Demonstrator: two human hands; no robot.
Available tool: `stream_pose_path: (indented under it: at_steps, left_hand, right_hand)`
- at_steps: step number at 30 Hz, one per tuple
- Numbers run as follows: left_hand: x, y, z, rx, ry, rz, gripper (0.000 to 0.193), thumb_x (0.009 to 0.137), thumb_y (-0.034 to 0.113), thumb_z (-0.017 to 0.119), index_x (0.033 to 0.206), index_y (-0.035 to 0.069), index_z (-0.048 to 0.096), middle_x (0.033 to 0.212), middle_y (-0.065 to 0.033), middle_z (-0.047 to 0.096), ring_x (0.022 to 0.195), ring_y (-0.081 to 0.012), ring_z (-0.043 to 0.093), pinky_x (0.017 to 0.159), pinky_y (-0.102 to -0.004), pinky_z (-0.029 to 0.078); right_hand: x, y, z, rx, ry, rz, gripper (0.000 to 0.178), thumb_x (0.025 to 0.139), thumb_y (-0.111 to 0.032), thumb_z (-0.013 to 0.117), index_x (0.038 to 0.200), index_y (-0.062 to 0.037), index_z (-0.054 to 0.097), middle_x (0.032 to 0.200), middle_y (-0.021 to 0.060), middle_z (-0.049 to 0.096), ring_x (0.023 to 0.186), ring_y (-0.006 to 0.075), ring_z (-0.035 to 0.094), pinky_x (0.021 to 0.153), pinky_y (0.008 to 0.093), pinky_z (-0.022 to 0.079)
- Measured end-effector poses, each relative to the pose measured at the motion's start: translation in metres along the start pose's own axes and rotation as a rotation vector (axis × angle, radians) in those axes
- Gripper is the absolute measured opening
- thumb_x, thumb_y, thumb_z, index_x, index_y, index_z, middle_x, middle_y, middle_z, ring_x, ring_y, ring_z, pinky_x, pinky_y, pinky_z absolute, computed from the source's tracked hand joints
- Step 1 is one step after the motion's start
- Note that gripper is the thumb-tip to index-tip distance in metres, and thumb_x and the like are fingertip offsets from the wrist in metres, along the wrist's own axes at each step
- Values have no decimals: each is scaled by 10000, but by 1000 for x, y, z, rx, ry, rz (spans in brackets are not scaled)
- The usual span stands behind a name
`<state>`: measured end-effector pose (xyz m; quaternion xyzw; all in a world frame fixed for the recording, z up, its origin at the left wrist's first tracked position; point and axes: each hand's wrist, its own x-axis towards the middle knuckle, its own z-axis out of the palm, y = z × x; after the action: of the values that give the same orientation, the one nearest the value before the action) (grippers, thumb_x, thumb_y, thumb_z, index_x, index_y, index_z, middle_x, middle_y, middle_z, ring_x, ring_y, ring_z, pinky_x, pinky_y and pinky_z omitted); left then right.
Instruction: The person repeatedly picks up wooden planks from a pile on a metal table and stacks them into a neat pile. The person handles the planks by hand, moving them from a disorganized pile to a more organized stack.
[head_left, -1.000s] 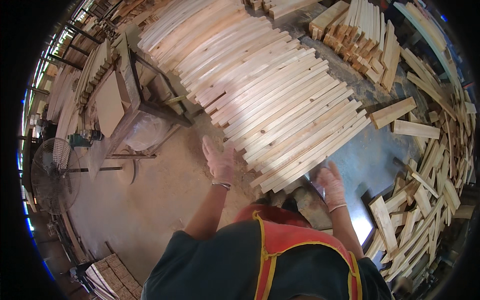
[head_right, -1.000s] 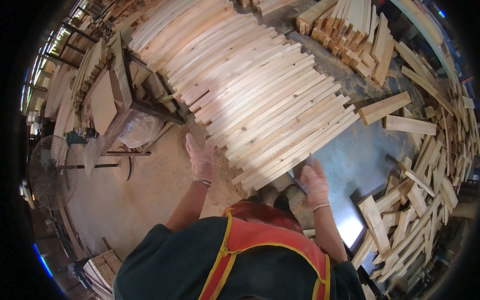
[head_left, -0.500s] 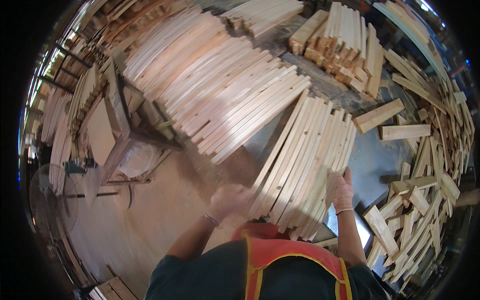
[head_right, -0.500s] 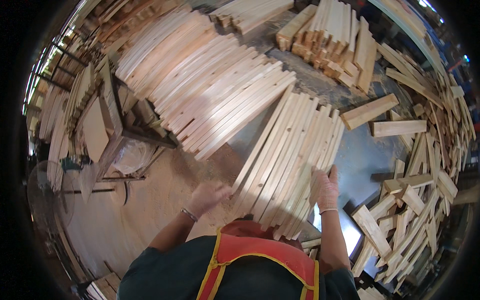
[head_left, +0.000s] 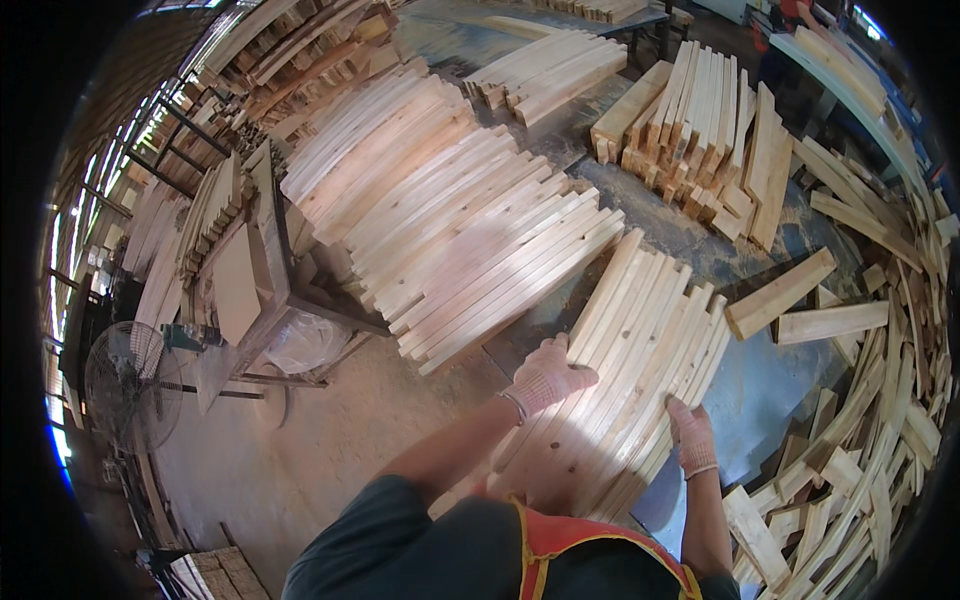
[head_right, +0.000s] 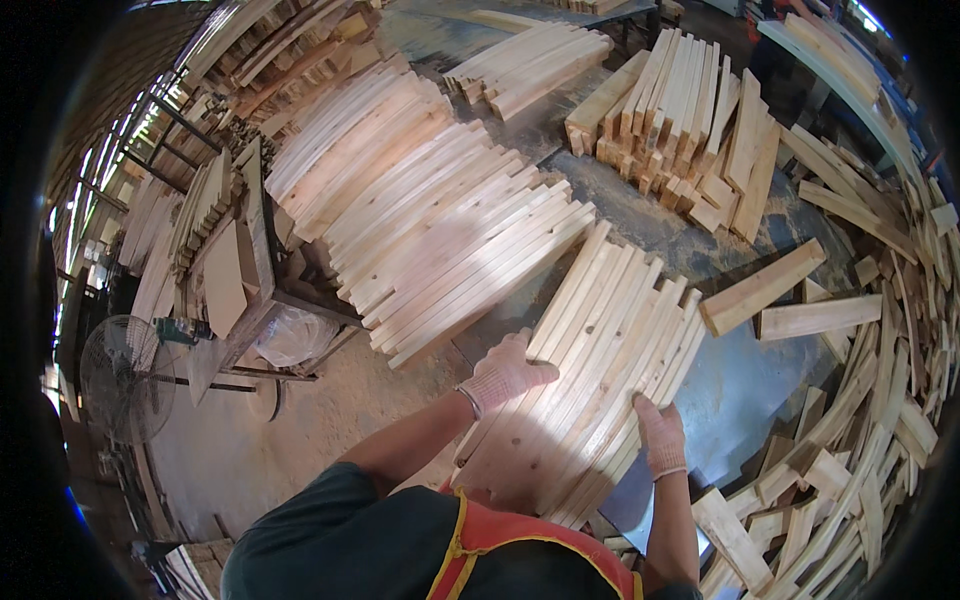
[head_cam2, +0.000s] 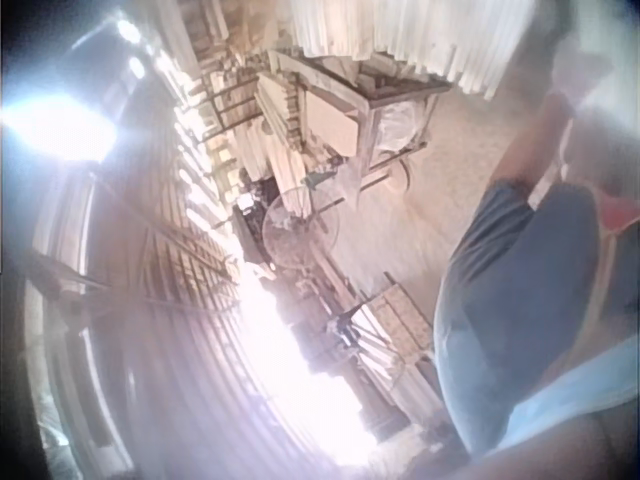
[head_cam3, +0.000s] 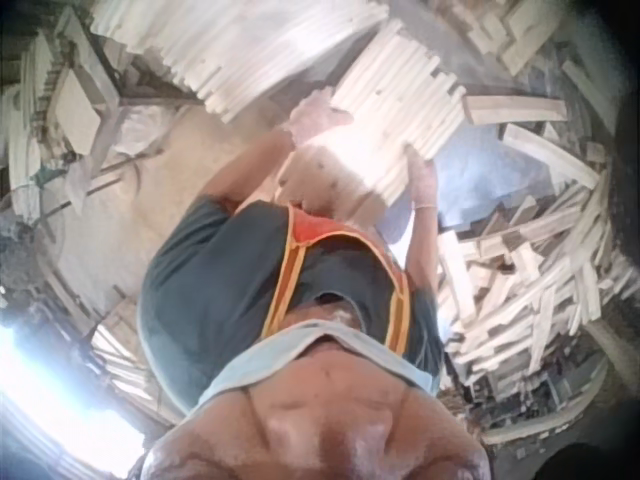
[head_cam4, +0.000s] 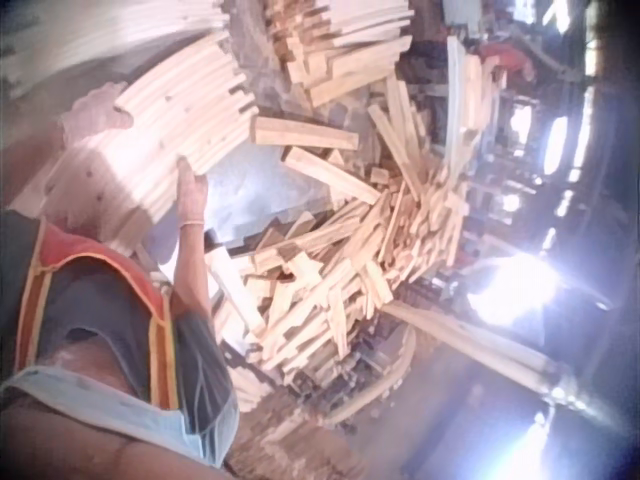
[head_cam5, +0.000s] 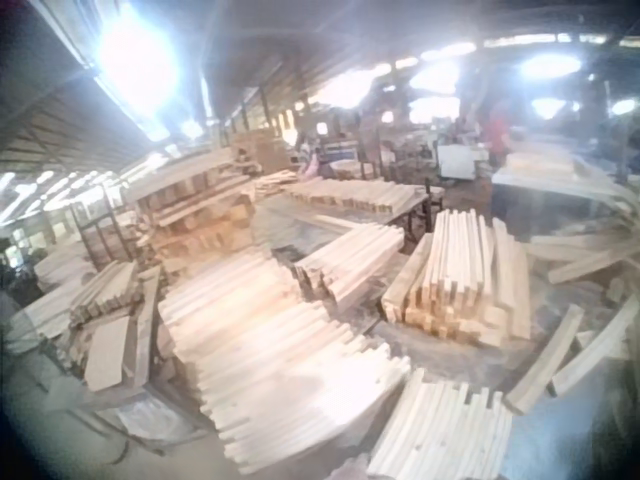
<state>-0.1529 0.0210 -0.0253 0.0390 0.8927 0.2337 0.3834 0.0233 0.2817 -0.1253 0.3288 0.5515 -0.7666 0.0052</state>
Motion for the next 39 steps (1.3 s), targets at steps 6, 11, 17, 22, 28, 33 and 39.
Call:
stream_pose_path:
  at_steps: [6, 11, 17, 22, 28, 33, 39]
  left_hand:
    - [-52, 49, -79, -6, 327, 297, 983, 827, 484, 735, 1609, 19, 363, 1546, -240, 488, 1399, -402, 536, 1184, -454, 451]
    - [-83, 64, -185, -113, 867, 872, 1030, 816, 507, 821, 1592, -13, 384, 1533, -269, 494, 1398, -455, 524, 1159, -488, 452]
    - [11, -11, -315, -64, 1059, 1127, 951, 861, 595, 752, 1586, 70, 430, 1412, -272, 589, 1294, -448, 586, 1034, -509, 521]
    - [184, -165, -350, 243, 996, 910, 707, 991, 445, 628, 1564, 74, 445, 1374, -250, 658, 1353, -310, 599, 1020, -452, 522]
    - [183, -286, -348, 1464, 427, 483, 810, 1053, 318, 501, 1706, 21, 124, 1749, -171, 277, 1574, -280, 342, 1222, -427, 323]
    - [175, -284, -382, 928, 37, 348, 615, 1048, 249, 488, 1614, 21, 408, 1561, -113, 564, 1417, -228, 546, 1093, -342, 453]
    - [176, -300, -389, -443, -68, 406, 489, 997, 231, 590, 1438, 20, 584, 1293, -176, 703, 1241, -325, 650, 1063, -440, 509]
  right_hand:
    - [-23, -100, 45, 131, -33, -383, 720, 958, -376, 794, 1499, 6, 510, 1396, 100, 636, 1294, 221, 592, 1141, 363, 450]
    - [-13, -218, 120, 75, 41, -743, 672, 958, -396, 758, 1444, 13, 539, 1281, 83, 625, 1190, 198, 563, 1088, 339, 422]
    - [60, -233, 239, -63, 30, -1000, 680, 978, -331, 711, 1515, 13, 476, 1475, 131, 562, 1313, 240, 555, 1178, 396, 404]
    - [132, -82, 296, -747, 181, -728, 733, 922, -348, 702, 1541, -30, 474, 1576, 130, 456, 1440, 264, 420, 1222, 444, 346]
    - [115, 80, 361, -1477, 210, -709, 804, 855, -369, 692, 1573, -81, 472, 1696, 129, 329, 1594, 292, 259, 1274, 503, 276]
    - [86, -32, 399, -1153, -71, -334, 741, 850, -245, 704, 1520, 7, 515, 1204, 180, 666, 1144, 326, 658, 1015, 425, 537]
    - [97, -96, 464, -631, -130, 120, 761, 968, -502, 702, 1564, -59, 531, 885, 91, 691, 798, 194, 658, 852, 392, 595]
